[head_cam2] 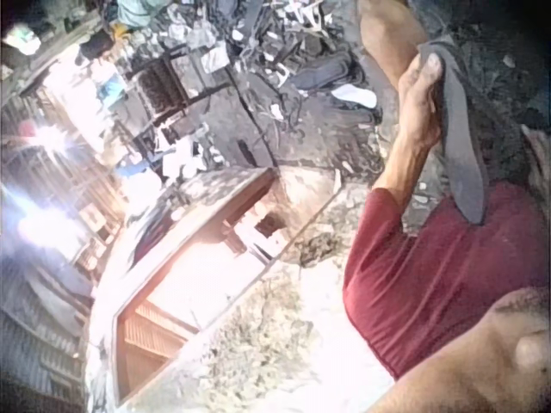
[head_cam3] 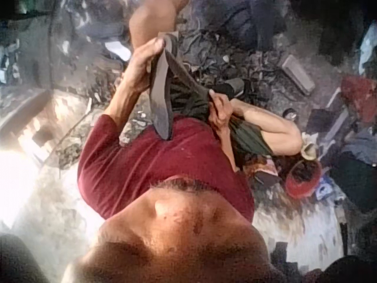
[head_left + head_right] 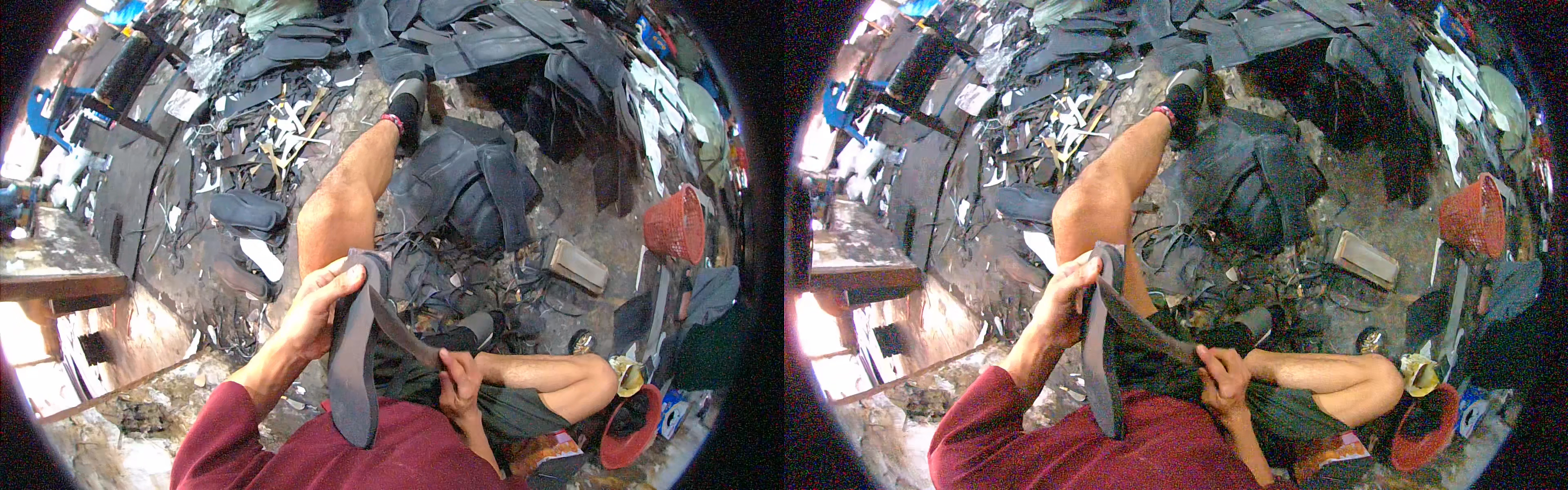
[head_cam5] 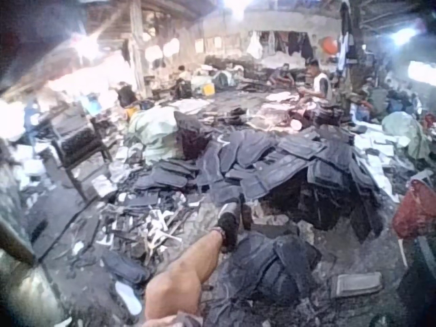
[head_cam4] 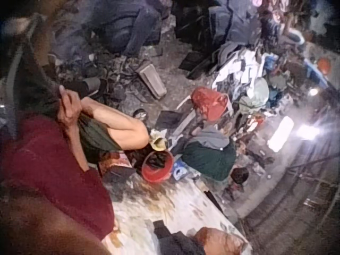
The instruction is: The person sits on the floor and uses a curved blade to cut a black rubber sole into strips. They repeatedly pick up the sole, slice off narrow strips, and drop the pieces onto the surrounding pile of rubber scraps.
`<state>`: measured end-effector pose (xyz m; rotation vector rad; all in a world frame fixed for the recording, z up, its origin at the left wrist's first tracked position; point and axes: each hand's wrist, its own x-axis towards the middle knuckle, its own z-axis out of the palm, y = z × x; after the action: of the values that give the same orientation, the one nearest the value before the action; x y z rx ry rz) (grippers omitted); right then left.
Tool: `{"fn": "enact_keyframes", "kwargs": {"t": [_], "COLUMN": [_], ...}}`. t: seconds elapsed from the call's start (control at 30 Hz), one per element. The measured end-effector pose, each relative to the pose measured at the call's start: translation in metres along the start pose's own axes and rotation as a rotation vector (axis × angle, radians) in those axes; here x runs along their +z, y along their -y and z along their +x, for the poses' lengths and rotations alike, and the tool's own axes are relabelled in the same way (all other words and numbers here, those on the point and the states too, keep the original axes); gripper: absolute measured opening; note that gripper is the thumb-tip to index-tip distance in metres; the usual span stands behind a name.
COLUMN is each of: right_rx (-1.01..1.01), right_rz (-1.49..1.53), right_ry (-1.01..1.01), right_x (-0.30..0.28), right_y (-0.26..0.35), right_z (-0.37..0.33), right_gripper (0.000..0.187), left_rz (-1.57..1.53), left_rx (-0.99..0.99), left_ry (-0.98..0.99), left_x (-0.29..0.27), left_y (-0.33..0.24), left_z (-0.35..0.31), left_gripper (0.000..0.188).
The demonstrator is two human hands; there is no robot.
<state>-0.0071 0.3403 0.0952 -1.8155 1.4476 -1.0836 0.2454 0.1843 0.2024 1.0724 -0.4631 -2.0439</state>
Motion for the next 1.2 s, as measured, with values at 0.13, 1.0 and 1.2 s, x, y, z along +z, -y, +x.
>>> {"fn": "enact_keyframes", "kwargs": {"t": [0.13, 1.0, 1.2], "right_rx": [-0.058, 0.074, 0.062], "right_rz": [0.011, 0.187, -0.078], "right_ry": [-0.01, -0.221, -0.407], "right_x": [-0.002, -0.063, -0.041], "right_y": [-0.002, 0.073, 0.034], "right_z": [0.06, 0.148, 0.079], "right_gripper": [0.047, 0.038, 0.044], "left_rz": [0.072, -0.412, -0.227], "left_rx": [0.039, 0.436, 0.31], "left_ry": [0.007, 0.415, -0.079], "left_x": [0.006, 0.05, 0.117], "left_y": [-0.002, 0.053, 0.021], "left_z": [0.006, 0.038, 0.047], "left_gripper": [0.034, 0.082, 0.037]}}
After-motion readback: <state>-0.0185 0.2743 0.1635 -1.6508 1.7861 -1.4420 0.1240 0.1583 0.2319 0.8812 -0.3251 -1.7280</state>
